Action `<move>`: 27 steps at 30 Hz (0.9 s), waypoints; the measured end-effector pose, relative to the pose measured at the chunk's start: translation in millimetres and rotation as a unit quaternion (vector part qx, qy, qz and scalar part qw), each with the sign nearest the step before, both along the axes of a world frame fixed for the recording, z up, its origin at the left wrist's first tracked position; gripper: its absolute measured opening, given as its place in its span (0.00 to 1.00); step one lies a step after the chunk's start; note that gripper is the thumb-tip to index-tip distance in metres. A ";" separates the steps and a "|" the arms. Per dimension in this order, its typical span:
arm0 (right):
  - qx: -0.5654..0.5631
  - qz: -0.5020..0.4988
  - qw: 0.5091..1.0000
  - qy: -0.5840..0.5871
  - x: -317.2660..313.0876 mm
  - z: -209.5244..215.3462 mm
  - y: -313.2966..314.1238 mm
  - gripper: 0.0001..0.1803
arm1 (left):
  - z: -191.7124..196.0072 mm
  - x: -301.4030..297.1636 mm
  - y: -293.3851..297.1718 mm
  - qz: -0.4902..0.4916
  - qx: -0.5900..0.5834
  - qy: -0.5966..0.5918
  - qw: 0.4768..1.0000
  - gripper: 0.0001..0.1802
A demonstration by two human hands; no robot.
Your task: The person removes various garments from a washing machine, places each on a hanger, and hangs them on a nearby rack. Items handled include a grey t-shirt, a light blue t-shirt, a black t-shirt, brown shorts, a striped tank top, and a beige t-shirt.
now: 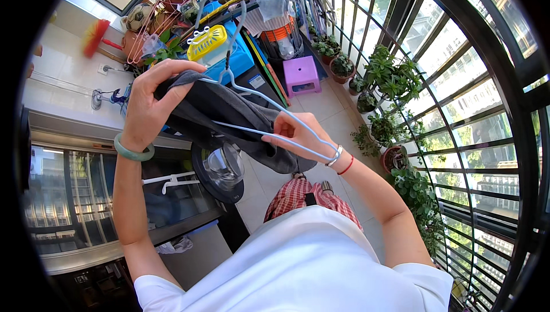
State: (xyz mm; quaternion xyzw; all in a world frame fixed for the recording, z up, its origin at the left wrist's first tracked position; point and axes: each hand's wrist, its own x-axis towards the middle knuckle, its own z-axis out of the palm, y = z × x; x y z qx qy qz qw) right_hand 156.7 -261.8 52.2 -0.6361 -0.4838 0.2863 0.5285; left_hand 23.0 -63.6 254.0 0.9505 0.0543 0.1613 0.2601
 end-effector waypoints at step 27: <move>0.173 -0.124 0.977 -0.020 -152.3 84.7 63.6 0.10 | -60.6 -301.5 -74.7 0.340 0.248 -0.160 0.893 0.16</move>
